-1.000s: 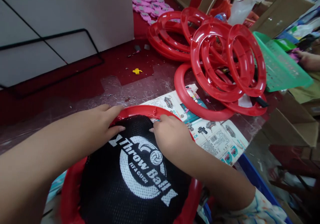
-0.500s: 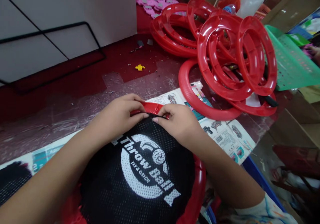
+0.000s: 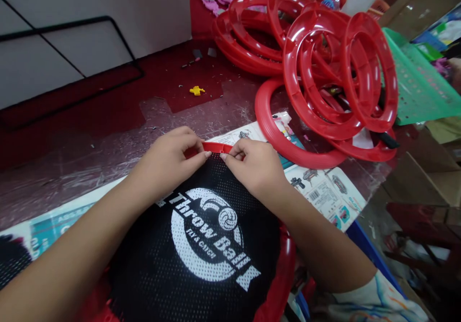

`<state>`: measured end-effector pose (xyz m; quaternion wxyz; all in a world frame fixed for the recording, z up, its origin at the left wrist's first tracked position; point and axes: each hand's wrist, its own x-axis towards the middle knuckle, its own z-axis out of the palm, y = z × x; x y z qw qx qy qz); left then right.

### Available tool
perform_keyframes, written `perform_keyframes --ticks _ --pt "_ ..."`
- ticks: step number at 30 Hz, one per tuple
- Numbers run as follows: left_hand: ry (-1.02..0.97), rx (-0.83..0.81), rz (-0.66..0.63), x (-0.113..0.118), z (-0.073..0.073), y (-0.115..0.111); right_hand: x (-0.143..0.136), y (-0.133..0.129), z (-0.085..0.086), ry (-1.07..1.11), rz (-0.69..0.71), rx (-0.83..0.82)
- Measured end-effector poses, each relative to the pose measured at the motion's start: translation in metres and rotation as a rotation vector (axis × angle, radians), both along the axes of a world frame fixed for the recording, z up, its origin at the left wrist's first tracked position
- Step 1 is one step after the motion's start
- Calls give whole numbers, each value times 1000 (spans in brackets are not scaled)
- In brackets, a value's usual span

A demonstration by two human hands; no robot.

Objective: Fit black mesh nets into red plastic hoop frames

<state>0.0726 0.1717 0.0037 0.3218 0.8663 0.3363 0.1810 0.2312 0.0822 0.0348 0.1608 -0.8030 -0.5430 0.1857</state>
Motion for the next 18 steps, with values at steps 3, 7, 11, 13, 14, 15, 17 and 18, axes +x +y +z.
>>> perform_keyframes --ticks 3,7,11,13,14,15,17,18 --pt "-1 -21 22 2 1 0 1 1 0 1 -9 13" --pt "39 -52 81 6 4 -3 6 3 2 62 -27 -14" --pt "82 -69 137 10 8 -6 15 4 2 160 -10 -47" --pt "78 -82 143 11 7 -6 18 4 1 189 11 -54" --pt "69 -90 141 11 6 -6 20 4 1 201 20 -56" --pt "57 -99 135 10 4 -5 21 3 0 212 27 -57" --pt "40 -109 127 9 1 -4 22 3 0 223 39 -63" --pt "35 -111 126 8 -1 -4 23 2 0 221 43 -69"
